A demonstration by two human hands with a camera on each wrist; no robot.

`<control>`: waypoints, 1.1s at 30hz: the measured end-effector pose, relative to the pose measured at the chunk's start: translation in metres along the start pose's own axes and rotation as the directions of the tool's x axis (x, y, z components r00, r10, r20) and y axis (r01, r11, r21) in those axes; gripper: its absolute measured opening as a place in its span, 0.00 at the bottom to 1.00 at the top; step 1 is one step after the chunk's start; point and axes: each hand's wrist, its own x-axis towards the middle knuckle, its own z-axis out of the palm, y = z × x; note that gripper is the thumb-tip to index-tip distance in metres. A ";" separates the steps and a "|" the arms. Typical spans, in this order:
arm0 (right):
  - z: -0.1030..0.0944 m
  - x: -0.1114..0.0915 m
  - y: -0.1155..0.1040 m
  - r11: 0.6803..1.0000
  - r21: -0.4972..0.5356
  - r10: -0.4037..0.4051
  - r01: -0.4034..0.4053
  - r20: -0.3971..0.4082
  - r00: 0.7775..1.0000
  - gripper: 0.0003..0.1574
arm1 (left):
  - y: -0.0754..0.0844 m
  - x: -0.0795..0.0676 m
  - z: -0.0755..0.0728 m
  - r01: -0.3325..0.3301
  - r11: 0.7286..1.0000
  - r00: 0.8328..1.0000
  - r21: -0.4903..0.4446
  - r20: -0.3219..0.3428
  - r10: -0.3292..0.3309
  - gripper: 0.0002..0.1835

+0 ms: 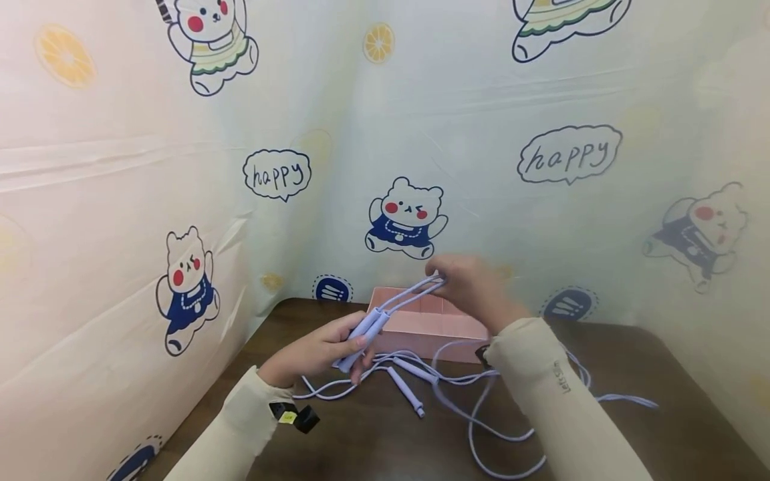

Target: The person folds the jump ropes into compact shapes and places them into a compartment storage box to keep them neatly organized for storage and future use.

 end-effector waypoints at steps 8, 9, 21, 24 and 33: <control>-0.045 0.000 0.002 0.990 0.030 0.125 -0.136 0.234 0.964 0.22 | 0.001 -0.003 -0.007 -0.024 0.994 1.000 0.106 -0.014 0.026 0.13; -0.049 0.000 0.003 0.991 0.006 0.131 -0.137 0.248 0.960 0.21 | 0.000 -0.004 -0.008 -0.026 0.995 1.000 0.098 -0.012 0.027 0.14; -0.050 -0.024 0.038 0.974 -0.208 0.113 -0.093 0.085 0.990 0.08 | -0.014 -0.012 -0.002 -0.101 0.975 0.992 -0.200 0.058 0.114 0.14; -0.039 -0.031 0.042 0.969 -0.210 0.138 -0.130 0.028 0.990 0.07 | -0.014 -0.010 0.002 -0.099 0.974 0.990 -0.205 0.080 0.117 0.14; -0.020 -0.046 0.049 0.964 -0.212 0.162 -0.161 -0.013 0.987 0.05 | -0.025 -0.004 0.006 -0.167 0.928 0.974 -0.333 0.093 0.208 0.12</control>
